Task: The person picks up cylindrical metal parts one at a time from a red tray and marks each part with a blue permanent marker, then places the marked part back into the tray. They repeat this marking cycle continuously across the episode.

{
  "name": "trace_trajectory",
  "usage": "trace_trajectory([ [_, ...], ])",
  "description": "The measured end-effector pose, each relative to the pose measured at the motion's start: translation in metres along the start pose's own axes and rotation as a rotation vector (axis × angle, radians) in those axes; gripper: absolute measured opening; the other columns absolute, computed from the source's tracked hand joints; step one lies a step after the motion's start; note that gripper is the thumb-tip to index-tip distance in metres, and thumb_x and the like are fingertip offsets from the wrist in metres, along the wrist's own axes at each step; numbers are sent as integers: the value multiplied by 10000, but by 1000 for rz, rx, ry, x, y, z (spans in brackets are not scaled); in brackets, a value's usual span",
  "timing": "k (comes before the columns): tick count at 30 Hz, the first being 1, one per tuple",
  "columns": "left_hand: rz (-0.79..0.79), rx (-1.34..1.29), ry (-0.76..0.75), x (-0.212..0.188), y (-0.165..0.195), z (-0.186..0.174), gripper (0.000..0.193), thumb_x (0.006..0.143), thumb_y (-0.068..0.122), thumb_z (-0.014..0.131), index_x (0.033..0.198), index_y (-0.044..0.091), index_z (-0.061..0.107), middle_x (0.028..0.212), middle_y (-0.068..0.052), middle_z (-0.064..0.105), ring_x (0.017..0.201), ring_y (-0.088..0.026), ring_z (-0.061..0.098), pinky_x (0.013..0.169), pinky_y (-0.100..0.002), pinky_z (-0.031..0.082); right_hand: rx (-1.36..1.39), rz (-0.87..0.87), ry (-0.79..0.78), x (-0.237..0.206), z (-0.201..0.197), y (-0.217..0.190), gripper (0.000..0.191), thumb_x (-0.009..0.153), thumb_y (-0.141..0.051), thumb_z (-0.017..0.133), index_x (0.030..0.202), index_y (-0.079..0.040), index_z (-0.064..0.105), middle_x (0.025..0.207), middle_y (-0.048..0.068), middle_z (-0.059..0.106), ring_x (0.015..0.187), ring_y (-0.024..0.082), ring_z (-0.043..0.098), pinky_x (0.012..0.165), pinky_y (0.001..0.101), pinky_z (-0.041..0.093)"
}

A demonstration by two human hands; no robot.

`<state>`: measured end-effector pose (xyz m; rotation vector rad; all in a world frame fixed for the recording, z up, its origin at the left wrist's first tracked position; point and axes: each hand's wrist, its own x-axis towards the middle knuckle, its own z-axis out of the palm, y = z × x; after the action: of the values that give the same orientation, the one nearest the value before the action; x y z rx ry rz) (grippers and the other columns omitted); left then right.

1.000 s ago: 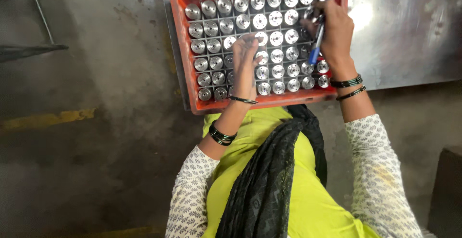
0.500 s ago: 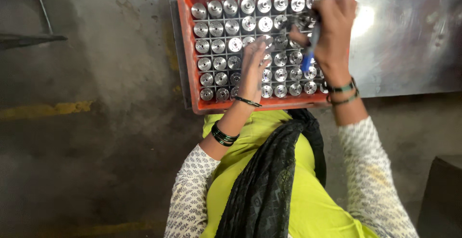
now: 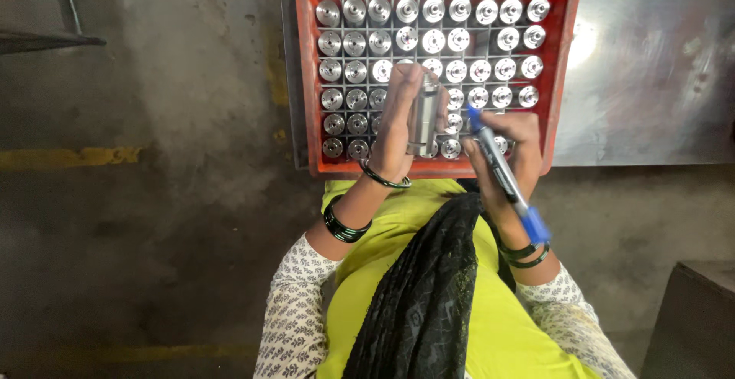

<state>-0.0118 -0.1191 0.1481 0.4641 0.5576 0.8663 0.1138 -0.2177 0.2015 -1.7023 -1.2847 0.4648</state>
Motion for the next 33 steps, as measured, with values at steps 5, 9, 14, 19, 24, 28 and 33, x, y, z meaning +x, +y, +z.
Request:
trace_trajectory([
  [5,92,115,41,-1,5,4,292,1008,273,675,1133,62,517,975,-52,598,828,-104,589,735,-269,537,-51,-277,18,-2,10,4,277,916,-39,736,1148,-26,584,1012,118,640,922,254,569,849,400,434],
  [9,166,188,39,-6,5,2,262,1002,222,695,1136,48,553,1030,-38,604,932,-81,577,832,-251,532,-199,-418,9,2,15,4,284,911,-25,713,1146,-56,556,970,83,678,888,251,587,811,393,387],
  [14,136,172,54,-3,5,1,268,971,242,706,1099,52,568,1007,-38,603,891,-91,602,801,-284,593,-209,-531,-32,-4,22,1,301,869,-62,718,1114,-76,545,920,61,662,791,225,558,787,393,382],
  [19,84,28,45,0,0,3,302,1006,321,685,1081,52,571,998,-49,615,897,-102,644,797,-298,605,-200,-430,27,2,12,9,322,874,-50,709,1159,-75,563,922,92,632,805,252,530,792,397,388],
  [24,66,2,7,1,-2,-4,288,1065,325,641,1095,49,560,946,-60,605,827,-138,661,817,-325,616,-166,-507,-33,-2,18,11,326,868,-50,707,1156,-79,556,884,45,630,767,221,526,776,405,380],
  [28,82,33,24,0,-8,-6,272,1079,297,629,1117,43,540,1008,-54,587,878,-148,646,813,-319,586,-174,-460,4,-4,15,13,314,883,-56,707,1148,-83,541,906,73,639,799,242,523,772,394,388],
  [33,65,-31,46,2,-15,-5,299,1088,342,565,1101,44,542,994,-87,634,882,-197,716,789,-310,596,-265,-472,11,4,11,15,276,895,-53,743,1098,-42,555,876,85,644,741,227,470,747,398,370],
])
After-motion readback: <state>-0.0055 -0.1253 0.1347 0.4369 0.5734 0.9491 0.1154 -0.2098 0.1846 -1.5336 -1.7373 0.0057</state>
